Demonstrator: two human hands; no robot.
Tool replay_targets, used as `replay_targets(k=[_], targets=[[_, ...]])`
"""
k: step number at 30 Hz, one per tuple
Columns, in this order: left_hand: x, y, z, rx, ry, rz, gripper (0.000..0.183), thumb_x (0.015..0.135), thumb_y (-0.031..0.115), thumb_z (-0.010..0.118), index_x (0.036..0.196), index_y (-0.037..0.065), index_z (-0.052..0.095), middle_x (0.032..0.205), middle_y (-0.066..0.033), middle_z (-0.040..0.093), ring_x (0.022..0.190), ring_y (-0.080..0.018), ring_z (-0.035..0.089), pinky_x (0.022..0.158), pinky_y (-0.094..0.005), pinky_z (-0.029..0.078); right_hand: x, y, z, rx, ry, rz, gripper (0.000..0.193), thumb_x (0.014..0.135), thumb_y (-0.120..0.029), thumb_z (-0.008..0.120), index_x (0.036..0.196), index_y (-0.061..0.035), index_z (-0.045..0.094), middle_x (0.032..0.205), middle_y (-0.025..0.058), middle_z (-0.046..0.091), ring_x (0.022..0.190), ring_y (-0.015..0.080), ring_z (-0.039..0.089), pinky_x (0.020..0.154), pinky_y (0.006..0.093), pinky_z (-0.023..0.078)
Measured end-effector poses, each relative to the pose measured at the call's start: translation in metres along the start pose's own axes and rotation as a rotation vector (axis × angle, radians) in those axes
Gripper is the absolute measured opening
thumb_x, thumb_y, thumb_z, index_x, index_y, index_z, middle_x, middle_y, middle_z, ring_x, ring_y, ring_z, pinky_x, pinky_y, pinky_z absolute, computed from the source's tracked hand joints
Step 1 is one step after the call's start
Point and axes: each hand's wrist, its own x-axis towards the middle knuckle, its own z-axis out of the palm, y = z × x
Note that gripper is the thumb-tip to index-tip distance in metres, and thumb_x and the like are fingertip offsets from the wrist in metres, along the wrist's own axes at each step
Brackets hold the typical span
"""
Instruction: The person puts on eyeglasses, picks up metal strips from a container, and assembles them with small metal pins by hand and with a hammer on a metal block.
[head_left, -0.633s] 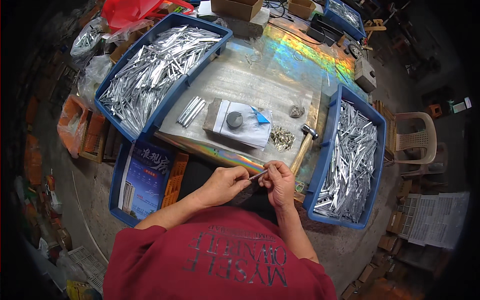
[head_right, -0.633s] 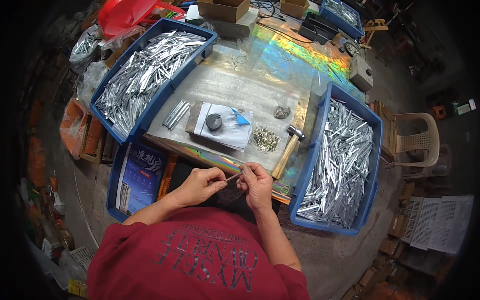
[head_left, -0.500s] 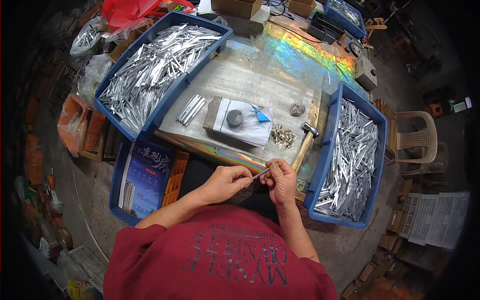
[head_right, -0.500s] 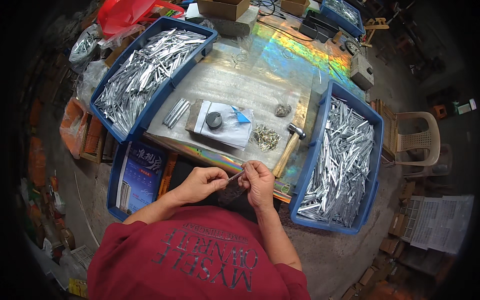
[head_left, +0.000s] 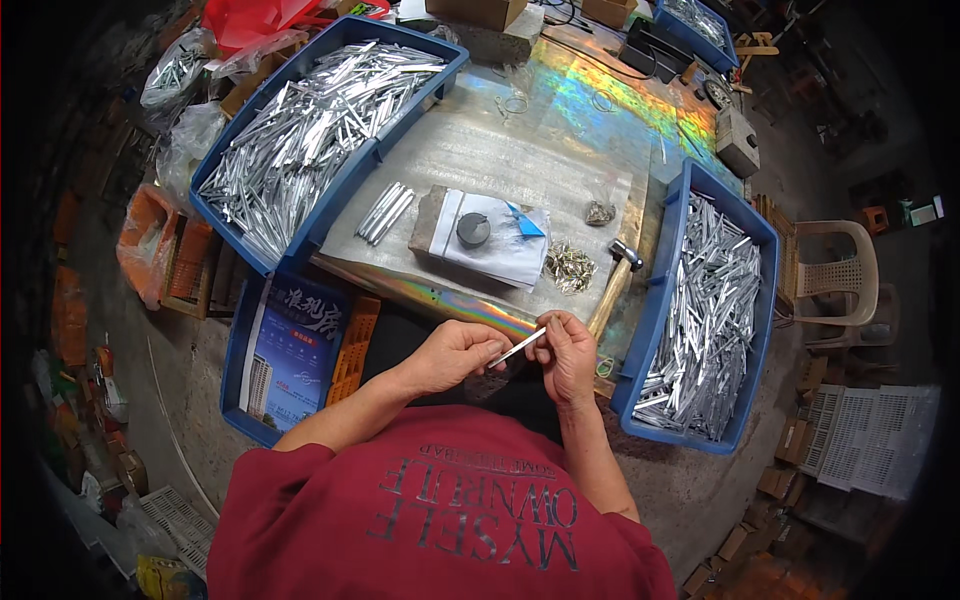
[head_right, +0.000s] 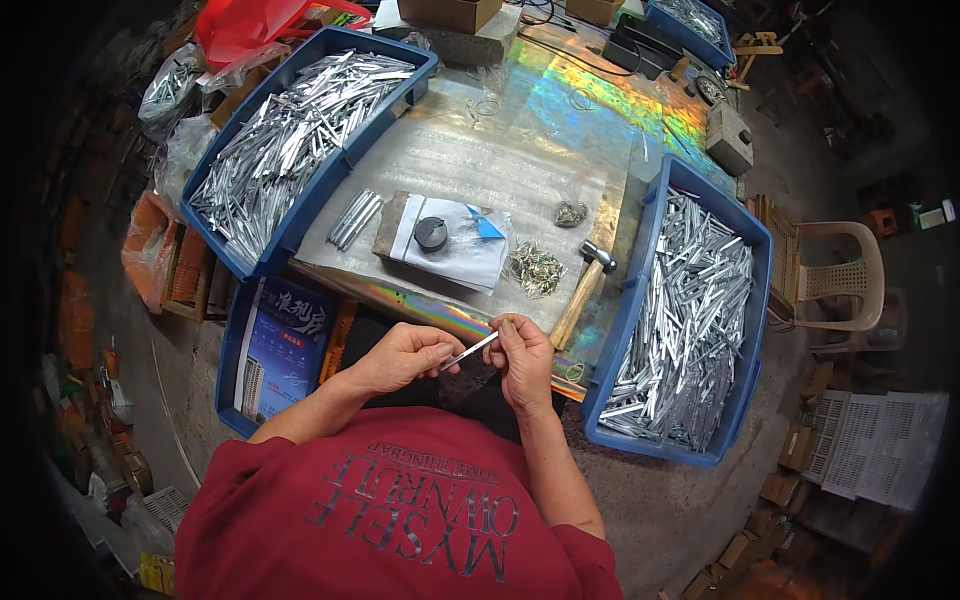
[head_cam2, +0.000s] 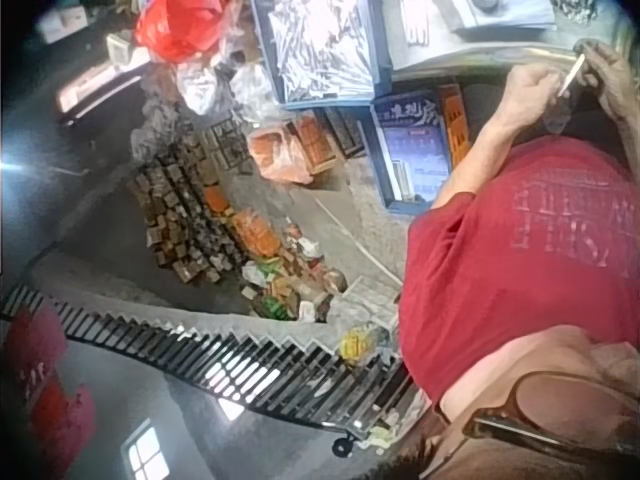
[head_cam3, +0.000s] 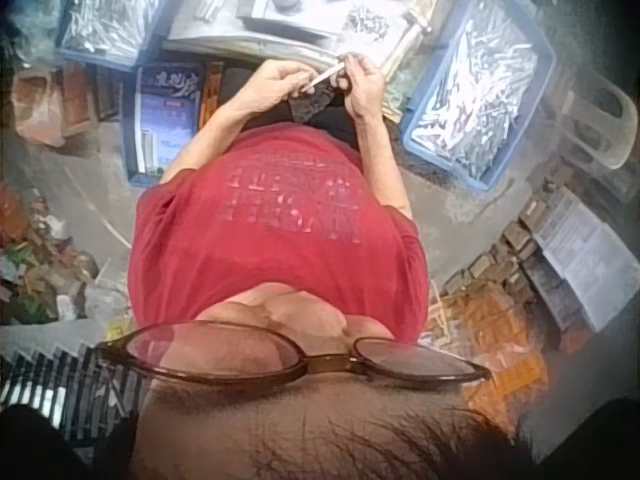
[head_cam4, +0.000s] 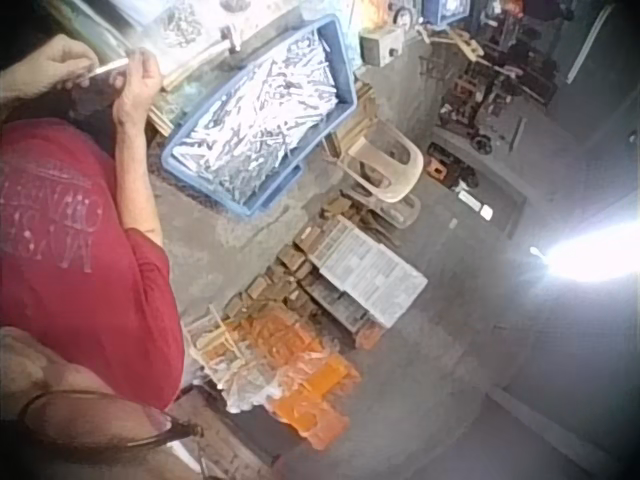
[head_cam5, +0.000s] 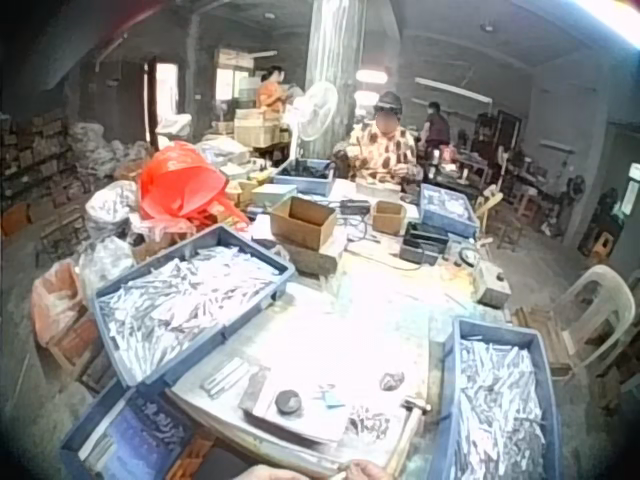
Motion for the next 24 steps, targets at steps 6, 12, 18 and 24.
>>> replay_targets(k=[6,12,18,24], targets=[[0.003,-0.010,0.002,0.079,-0.009,0.017,0.021,0.082,0.015,0.052,0.095,0.000,0.058,0.073,0.0009,0.057,0.065,-0.0037,0.047,0.058,-0.0175,0.039,-0.003,0.007,-0.004,-0.144,-0.050,-0.026,0.017,0.084,-0.016,0.049,0.086,0.0006,0.053,0.057,-0.0011,0.045,0.047,0.0046,0.039,0.047,0.0181,0.035],[0.006,-0.022,-0.002,0.229,-0.063,0.004,0.017,0.078,0.012,0.056,0.088,-0.002,0.058,0.072,0.0014,0.057,0.064,-0.0045,0.048,0.057,-0.0201,0.041,-0.010,0.008,-0.007,-0.416,-0.091,-0.023,0.016,0.084,-0.015,0.049,0.088,-0.0015,0.056,0.063,-0.0022,0.048,0.053,0.0021,0.041,0.047,0.0153,0.033],[0.000,-0.023,-0.005,0.120,-0.068,-0.037,0.012,0.078,0.009,0.056,0.084,-0.001,0.057,0.069,0.0014,0.055,0.062,-0.0038,0.047,0.057,-0.0192,0.040,0.011,0.010,-0.029,-0.750,0.283,-0.394,0.014,0.081,-0.012,0.053,0.089,0.0001,0.057,0.067,0.0006,0.052,0.060,0.0061,0.047,0.053,0.0205,0.039],[-0.005,-0.023,-0.009,-0.015,-0.060,-0.074,0.009,0.077,0.007,0.057,0.083,0.000,0.056,0.069,0.0012,0.054,0.062,-0.0042,0.048,0.057,-0.0185,0.040,0.027,-0.009,-0.031,-1.148,0.360,-0.740,0.012,0.078,-0.006,0.053,0.088,0.0006,0.055,0.073,0.0102,0.053,0.062,0.0193,0.051,0.056,0.0288,0.040]])
